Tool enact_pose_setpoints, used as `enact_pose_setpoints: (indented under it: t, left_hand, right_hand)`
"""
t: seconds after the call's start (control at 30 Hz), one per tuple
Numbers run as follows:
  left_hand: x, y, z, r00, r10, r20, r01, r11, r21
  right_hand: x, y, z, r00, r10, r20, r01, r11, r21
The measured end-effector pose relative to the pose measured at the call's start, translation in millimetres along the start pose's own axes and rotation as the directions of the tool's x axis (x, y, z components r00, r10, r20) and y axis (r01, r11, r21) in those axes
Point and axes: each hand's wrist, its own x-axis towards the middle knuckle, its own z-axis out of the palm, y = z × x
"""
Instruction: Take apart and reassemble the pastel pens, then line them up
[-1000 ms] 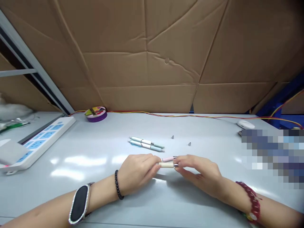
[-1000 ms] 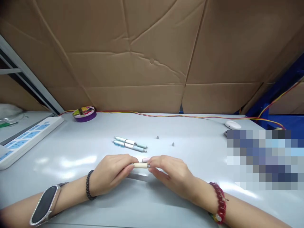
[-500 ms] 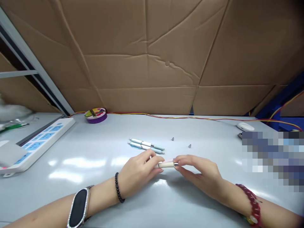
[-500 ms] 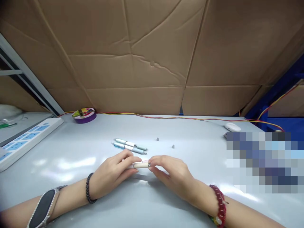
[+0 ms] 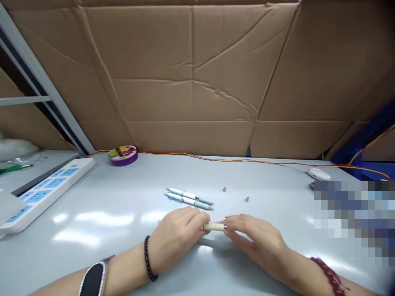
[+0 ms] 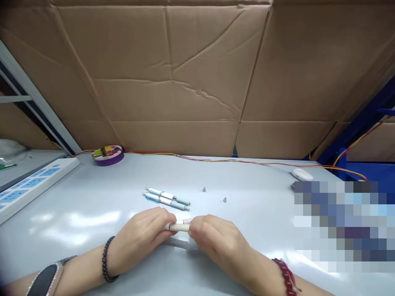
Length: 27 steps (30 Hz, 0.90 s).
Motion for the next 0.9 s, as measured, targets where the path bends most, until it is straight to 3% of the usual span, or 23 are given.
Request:
enact_pose_setpoints:
  t: [0.23,0.4,0.57,0.73,0.9]
  left_hand:
    - [-0.7,2.0,3.2,0.999,-0.03,0.041,0.029,0.999,0.023]
    - [-0.5,-3.7,6.8,0.994,-0.068,0.08,0.069,0.998,-0.006]
    - [0.3,-6.3,3.1,0.997,-0.02,0.071,0.022,0.999,-0.033]
    - [-0.2,-6.6,2.2,1.0,0.015,0.013,-0.014,1.0,-0.025]
    - [0.8,-2.2,-1.2,0.991,-0.039,0.126,0.048,0.996,-0.069]
  right_hand:
    - [2.6,0.3,0.9,0.99,0.124,0.072,-0.13,0.988,0.086]
    - [0.1,5.1,4.3,0.987,0.116,0.114,-0.129,0.985,0.115]
    - [-2.9,6.4,6.0,0.983,0.152,0.101,-0.161,0.983,0.087]
    - [2.8,0.5,2.3,0.973,0.151,0.174,-0.152,0.988,-0.008]
    - [6.7,-1.8,0.6,0.959,0.136,0.248,-0.124,0.99,-0.064]
